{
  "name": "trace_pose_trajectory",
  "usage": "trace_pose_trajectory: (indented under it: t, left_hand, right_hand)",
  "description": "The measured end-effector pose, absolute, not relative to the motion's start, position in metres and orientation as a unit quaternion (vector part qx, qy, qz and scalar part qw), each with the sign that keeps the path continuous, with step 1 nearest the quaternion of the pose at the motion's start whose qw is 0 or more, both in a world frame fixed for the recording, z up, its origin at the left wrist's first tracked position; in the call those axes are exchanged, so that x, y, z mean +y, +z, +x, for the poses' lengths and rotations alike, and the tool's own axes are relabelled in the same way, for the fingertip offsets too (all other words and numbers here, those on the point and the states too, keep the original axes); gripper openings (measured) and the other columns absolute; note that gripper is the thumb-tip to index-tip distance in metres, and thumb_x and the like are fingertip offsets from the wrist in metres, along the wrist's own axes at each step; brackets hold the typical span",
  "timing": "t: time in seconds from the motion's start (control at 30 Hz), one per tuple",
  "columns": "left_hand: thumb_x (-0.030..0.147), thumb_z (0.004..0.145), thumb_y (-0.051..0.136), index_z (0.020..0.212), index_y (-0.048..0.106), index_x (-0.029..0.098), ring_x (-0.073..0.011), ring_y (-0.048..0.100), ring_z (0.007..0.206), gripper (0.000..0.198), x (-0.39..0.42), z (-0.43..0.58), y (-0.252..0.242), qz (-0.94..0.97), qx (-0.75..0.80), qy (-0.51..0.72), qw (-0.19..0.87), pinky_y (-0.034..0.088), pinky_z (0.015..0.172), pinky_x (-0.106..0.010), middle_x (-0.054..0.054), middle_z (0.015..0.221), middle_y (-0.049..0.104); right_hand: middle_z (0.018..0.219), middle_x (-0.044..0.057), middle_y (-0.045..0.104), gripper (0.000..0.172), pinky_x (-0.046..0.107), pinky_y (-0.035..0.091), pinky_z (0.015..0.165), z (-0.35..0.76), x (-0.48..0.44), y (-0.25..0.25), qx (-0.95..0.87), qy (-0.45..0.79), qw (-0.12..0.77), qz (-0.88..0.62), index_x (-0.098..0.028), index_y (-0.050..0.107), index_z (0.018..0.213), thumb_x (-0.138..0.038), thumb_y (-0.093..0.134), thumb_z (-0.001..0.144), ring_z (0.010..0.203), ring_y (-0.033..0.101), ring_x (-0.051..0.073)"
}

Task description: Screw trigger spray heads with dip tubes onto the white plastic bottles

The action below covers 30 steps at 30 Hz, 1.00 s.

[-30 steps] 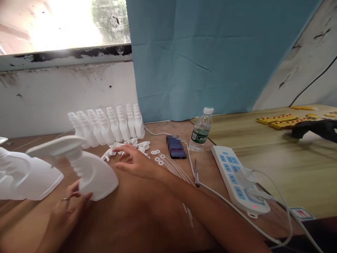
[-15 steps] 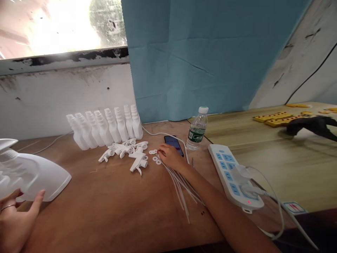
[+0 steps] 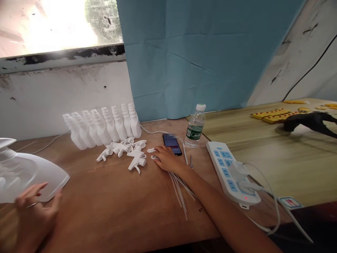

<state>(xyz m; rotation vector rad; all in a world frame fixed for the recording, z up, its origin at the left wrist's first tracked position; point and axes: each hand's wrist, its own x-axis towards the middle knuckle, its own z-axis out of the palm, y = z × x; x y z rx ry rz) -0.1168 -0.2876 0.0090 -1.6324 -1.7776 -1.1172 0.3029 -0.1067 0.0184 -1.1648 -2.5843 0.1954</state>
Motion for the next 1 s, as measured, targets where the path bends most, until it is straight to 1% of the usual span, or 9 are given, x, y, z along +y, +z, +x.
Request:
trace_pose_trajectory:
  t: [0.07,0.23,0.37,0.47,0.53,0.6,0.7,0.83,1.0]
  left_hand:
    - [0.031,0.085,0.060,0.122,0.048,0.017,-0.0341,0.053,0.107,0.041,-0.280,-0.088,0.005,-0.673,-0.608,-0.357,0.224,0.045,0.094,-0.054,-0.015,0.114,0.053]
    - [0.021,0.091,0.051,0.130,0.042,0.021,-0.0262,0.049,0.119,0.040,-0.255,-0.007,0.003,-0.829,-0.487,-0.269,0.058,0.047,0.099,-0.042,-0.013,0.127,0.050]
    - [0.027,0.089,0.058,0.144,0.033,0.023,-0.0292,0.038,0.133,0.061,-0.216,0.038,0.007,-0.865,-0.436,-0.249,-0.007,0.040,0.109,-0.048,-0.014,0.145,0.038]
    - [0.037,0.084,0.066,0.143,0.040,0.027,-0.0341,0.032,0.137,0.065,-0.189,0.053,0.009,-0.874,-0.413,-0.254,0.000,0.035,0.111,-0.055,-0.012,0.151,0.031]
    - [0.038,0.082,0.069,0.135,0.049,0.027,-0.0335,0.035,0.135,0.057,-0.178,0.056,0.006,-0.876,-0.404,-0.263,-0.014,0.038,0.109,-0.054,-0.011,0.148,0.036]
    - [0.033,0.084,0.068,0.121,0.058,0.025,-0.0304,0.041,0.131,0.039,-0.173,0.054,0.000,-0.872,-0.396,-0.285,-0.035,0.042,0.106,-0.050,-0.011,0.140,0.045]
    - [0.025,0.087,0.063,0.103,0.063,0.022,-0.0270,0.046,0.127,0.016,-0.174,0.051,-0.005,-0.861,-0.382,-0.329,-0.061,0.046,0.104,-0.044,-0.010,0.132,0.051]
    - [0.025,0.091,0.056,0.103,0.060,0.021,-0.0222,0.056,0.117,0.013,-0.179,0.046,0.004,-0.839,-0.380,-0.356,-0.156,0.050,0.098,-0.038,-0.010,0.129,0.055]
    - [0.025,0.097,0.043,0.105,0.058,0.020,-0.0187,0.060,0.109,0.018,-0.179,0.039,0.016,-0.797,-0.387,-0.370,-0.279,0.050,0.093,-0.034,-0.008,0.121,0.061]
  right_hand:
    - [0.130,0.013,0.056,0.029,0.050,0.038,0.098,0.301,-0.107,0.018,-0.900,0.071,0.152,-0.402,-0.021,0.064,0.120,-0.022,0.052,0.094,0.126,0.045,0.031]
    - [0.121,0.013,0.060,0.016,0.047,0.038,0.095,0.295,-0.109,0.018,-0.897,0.073,0.174,-0.399,-0.018,0.066,0.099,-0.014,0.054,0.089,0.119,0.048,0.030]
    - [0.106,0.010,0.063,0.009,0.040,0.039,0.087,0.293,-0.113,0.021,-0.890,0.065,0.196,-0.406,-0.018,0.061,0.091,-0.011,0.057,0.086,0.108,0.053,0.027]
    - [0.097,0.008,0.064,0.008,0.037,0.038,0.083,0.293,-0.114,0.024,-0.888,0.057,0.211,-0.404,-0.018,0.058,0.084,-0.010,0.057,0.086,0.100,0.056,0.024]
    - [0.090,0.006,0.065,0.011,0.035,0.038,0.081,0.293,-0.115,0.025,-0.887,0.058,0.224,-0.400,-0.017,0.057,0.081,-0.009,0.056,0.087,0.090,0.059,0.021]
    - [0.086,0.004,0.065,0.011,0.033,0.038,0.079,0.290,-0.117,0.027,-0.885,0.060,0.239,-0.394,-0.018,0.056,0.081,-0.010,0.056,0.089,0.081,0.059,0.019]
    - [0.081,0.003,0.063,0.011,0.029,0.042,0.073,0.284,-0.123,0.029,-0.873,0.083,0.288,-0.385,-0.019,0.054,0.081,-0.017,0.058,0.091,0.074,0.058,0.017]
    - [0.075,0.002,0.062,0.011,0.027,0.046,0.067,0.274,-0.134,0.031,-0.843,0.132,0.382,-0.354,-0.020,0.056,0.083,-0.026,0.058,0.093,0.068,0.058,0.016]
    - [0.089,0.005,0.069,0.012,0.034,0.049,0.081,0.269,-0.140,0.029,-0.865,0.121,0.404,-0.270,-0.022,0.062,0.097,-0.022,0.050,0.097,0.085,0.063,0.019]
